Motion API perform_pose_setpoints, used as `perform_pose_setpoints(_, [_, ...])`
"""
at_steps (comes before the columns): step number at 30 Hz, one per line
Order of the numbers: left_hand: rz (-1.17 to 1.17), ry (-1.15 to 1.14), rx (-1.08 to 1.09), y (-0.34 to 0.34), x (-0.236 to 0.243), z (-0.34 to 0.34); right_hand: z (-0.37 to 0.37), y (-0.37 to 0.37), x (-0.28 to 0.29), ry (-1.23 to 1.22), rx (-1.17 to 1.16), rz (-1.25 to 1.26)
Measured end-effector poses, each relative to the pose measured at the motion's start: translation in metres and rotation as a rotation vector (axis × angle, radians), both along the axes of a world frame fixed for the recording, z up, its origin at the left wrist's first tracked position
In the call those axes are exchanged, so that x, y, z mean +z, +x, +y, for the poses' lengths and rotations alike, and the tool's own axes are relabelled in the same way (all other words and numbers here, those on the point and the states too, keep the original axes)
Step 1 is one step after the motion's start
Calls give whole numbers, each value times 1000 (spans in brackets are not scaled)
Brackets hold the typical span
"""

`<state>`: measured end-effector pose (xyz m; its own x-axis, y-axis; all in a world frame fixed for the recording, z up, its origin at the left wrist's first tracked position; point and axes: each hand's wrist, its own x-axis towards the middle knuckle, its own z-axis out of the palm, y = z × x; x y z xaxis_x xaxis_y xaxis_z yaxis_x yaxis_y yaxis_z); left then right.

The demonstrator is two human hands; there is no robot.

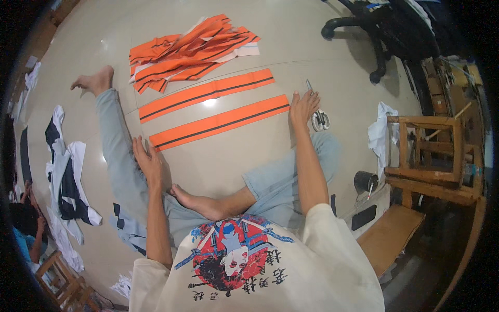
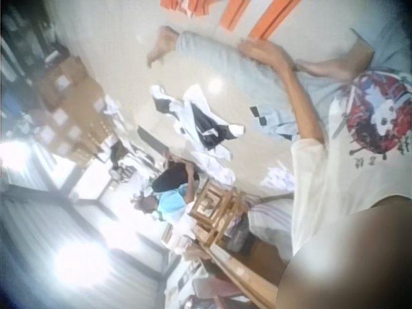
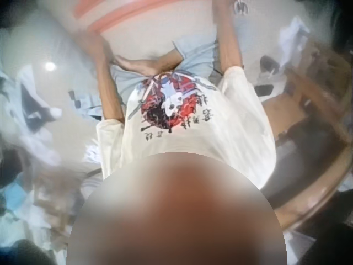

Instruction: The person sits on the floor and uses scissors to cut a large orange fabric sheet with black stripes into long vertical strips. The person repeatedly cuts along the black lines, stacks the cut strips, and continues cutting until the fabric is fully processed.

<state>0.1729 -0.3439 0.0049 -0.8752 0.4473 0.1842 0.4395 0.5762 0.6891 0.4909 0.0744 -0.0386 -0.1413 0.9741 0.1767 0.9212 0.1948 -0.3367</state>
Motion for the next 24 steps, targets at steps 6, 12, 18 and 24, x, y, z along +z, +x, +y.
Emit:
perform_pose_setpoints(6, [-79, 50, 36, -28, 2, 14, 5, -16, 11, 237, 277, 120])
perform_pose_setpoints(12, [-83, -212, 204, -111, -18, 61, 12, -89, 23, -77, 214, 206])
perform_pose_setpoints(18, [-250, -310, 239, -124, -9, 83, 43, -111, 17, -199, 298, 173])
perform_pose_setpoints(24, [-558, 307, 147, -116, -6, 63, 23, -92, 27, -361, 277, 734])
